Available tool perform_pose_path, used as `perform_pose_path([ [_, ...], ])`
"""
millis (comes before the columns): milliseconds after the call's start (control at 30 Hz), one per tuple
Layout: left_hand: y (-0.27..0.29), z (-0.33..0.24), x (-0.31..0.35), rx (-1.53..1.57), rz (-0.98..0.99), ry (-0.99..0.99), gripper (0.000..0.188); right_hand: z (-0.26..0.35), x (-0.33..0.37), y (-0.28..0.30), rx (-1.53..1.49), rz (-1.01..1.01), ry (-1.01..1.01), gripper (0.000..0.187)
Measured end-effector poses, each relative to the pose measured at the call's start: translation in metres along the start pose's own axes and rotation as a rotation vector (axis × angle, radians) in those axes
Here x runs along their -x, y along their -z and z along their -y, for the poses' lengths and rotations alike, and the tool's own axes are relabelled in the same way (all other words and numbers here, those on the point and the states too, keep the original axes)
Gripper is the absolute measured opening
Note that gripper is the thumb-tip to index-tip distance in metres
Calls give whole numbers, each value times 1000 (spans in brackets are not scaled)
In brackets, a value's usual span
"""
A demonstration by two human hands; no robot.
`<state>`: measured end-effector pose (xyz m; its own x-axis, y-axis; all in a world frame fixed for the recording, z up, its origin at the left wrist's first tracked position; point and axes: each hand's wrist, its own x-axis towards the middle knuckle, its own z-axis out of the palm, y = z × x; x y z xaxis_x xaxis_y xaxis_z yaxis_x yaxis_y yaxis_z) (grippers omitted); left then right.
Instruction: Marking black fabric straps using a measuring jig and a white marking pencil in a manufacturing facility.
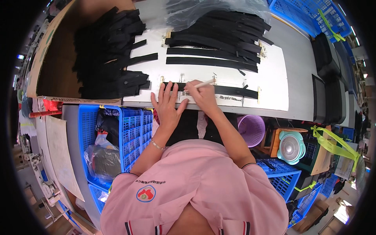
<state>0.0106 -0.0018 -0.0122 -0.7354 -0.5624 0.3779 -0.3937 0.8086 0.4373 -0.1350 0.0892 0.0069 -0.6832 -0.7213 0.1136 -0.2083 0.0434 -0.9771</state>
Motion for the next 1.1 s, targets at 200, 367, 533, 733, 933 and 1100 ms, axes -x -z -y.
perform_pose_path([
  [200, 0, 0, 1, -28, -11, -14, 64, 1, 15, 58, 139, -306, 21, 27],
  [367, -1, 1, 1, -20, 5, -20, 66, -5, 16, 66, 185, -338, -18, 28],
  [533, 2, -2, -1, -24, 15, -37, 65, -14, 14, 66, 222, -310, 3, 27],
  [733, -3, -35, -14, 167, 2, -106, 59, -19, 14, 68, 284, -311, 23, 26],
  [933, -30, -66, -39, 414, -69, -159, 19, -19, 13, 62, 286, -340, 93, 26],
  [1100, -35, -66, -41, 374, -71, -147, 14, -13, 20, 69, 192, -295, -1, 27],
])
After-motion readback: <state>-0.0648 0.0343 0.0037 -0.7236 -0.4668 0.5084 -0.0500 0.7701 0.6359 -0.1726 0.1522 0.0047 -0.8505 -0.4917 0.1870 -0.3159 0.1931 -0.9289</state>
